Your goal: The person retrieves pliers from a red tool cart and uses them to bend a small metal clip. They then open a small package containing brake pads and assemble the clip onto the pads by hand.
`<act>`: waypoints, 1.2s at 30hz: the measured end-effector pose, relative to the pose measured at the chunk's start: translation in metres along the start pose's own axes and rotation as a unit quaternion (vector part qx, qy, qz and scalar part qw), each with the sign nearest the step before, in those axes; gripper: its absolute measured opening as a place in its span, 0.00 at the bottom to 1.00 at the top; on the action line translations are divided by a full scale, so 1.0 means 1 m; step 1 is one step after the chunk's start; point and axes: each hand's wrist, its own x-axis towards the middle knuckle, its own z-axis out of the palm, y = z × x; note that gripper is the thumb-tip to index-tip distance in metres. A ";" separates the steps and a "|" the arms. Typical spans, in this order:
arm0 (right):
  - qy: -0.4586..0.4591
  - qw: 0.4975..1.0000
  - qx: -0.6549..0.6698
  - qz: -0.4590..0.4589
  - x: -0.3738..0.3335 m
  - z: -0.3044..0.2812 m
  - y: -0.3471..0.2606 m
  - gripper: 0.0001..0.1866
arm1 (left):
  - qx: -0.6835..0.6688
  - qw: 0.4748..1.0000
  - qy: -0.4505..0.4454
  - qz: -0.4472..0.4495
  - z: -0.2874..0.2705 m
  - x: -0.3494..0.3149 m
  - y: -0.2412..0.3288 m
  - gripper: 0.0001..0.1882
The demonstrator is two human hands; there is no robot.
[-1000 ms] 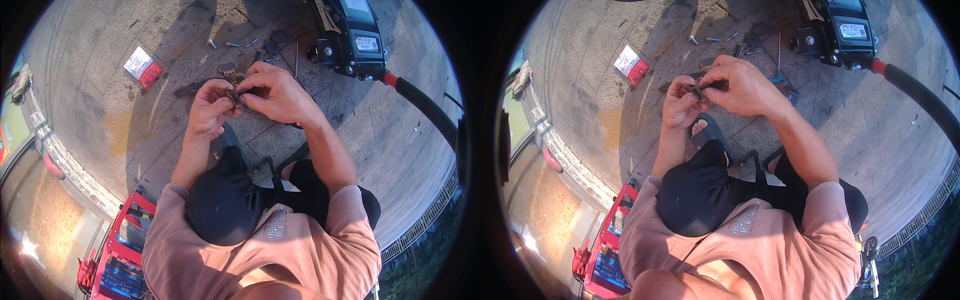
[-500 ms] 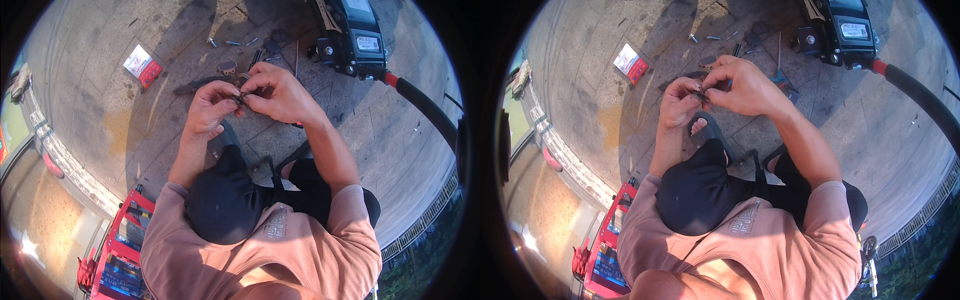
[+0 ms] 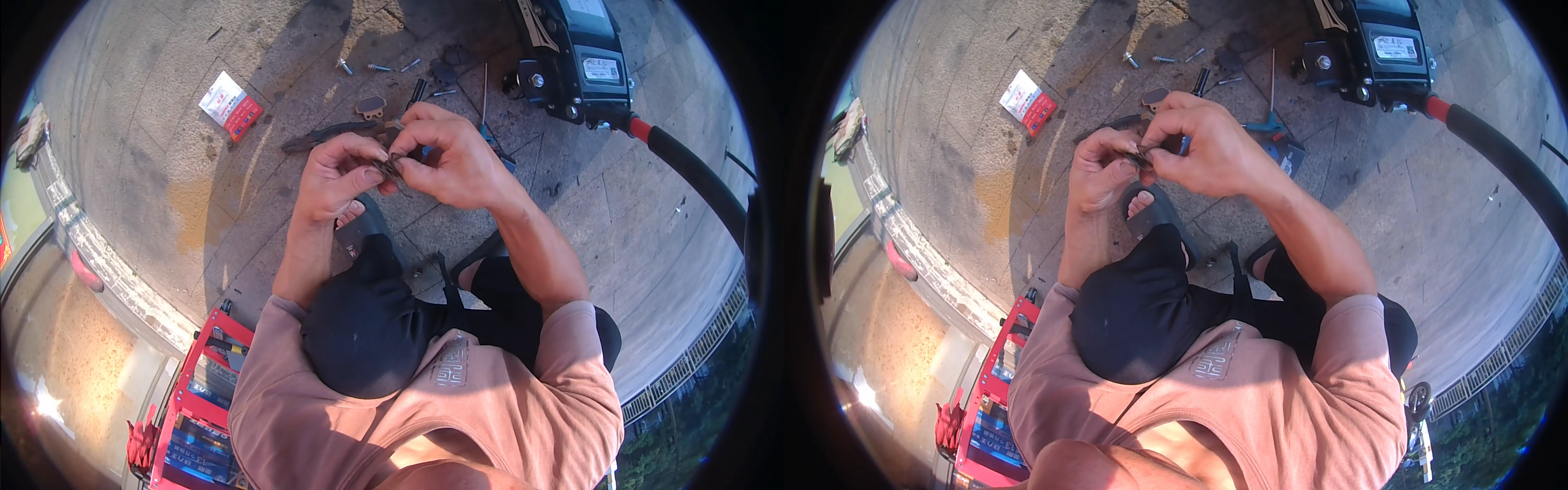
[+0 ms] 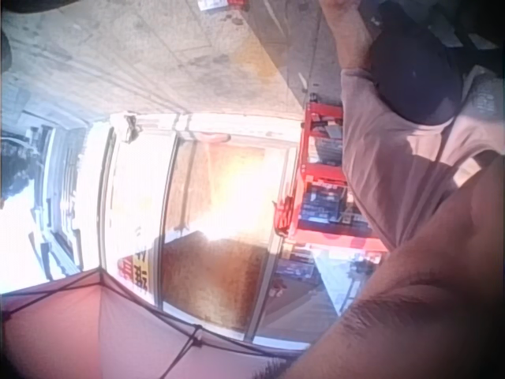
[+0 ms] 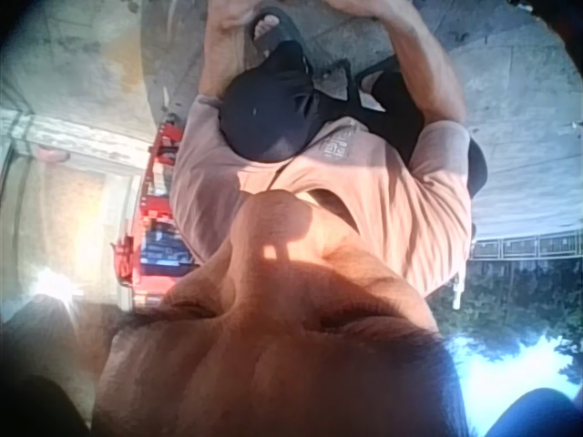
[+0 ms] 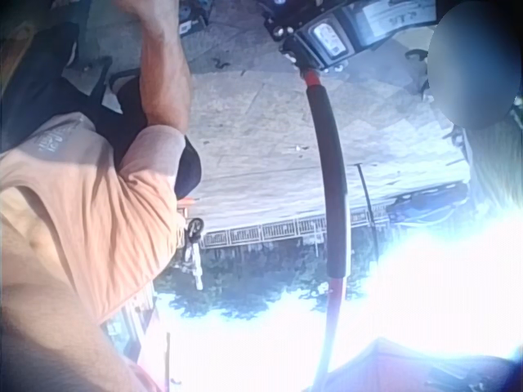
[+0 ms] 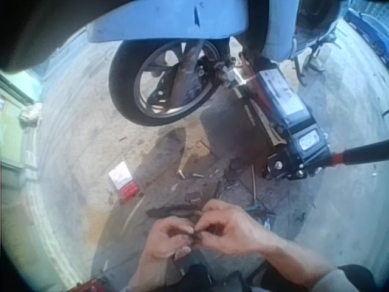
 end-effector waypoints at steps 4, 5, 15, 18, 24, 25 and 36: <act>-0.007 0.999 0.027 0.018 0.005 0.001 0.008 0.09 | -0.052 0.997 0.050 0.012 0.002 0.002 -0.011 0.11; -0.010 0.999 0.040 0.029 0.006 0.001 0.010 0.10 | -0.054 0.997 0.049 0.015 0.002 0.002 -0.012 0.12; -0.034 0.998 0.036 0.038 0.002 -0.010 0.017 0.08 | -0.073 0.996 0.051 -0.016 -0.002 0.006 -0.022 0.12; 0.021 0.999 -0.020 0.015 0.000 -0.004 0.020 0.08 | -0.002 0.997 0.073 -0.015 0.000 0.006 -0.023 0.12; 0.107 0.963 -0.217 -0.115 -0.001 0.004 0.024 0.07 | -0.089 0.987 0.122 -0.058 0.005 0.006 -0.020 0.15; 0.110 0.958 -0.234 -0.127 -0.001 0.005 0.023 0.08 | -0.075 0.985 0.128 -0.086 0.005 0.007 -0.019 0.15; 0.119 0.939 -0.275 -0.172 -0.005 0.008 0.010 0.08 | -0.019 0.991 0.128 -0.038 0.014 0.003 -0.012 0.11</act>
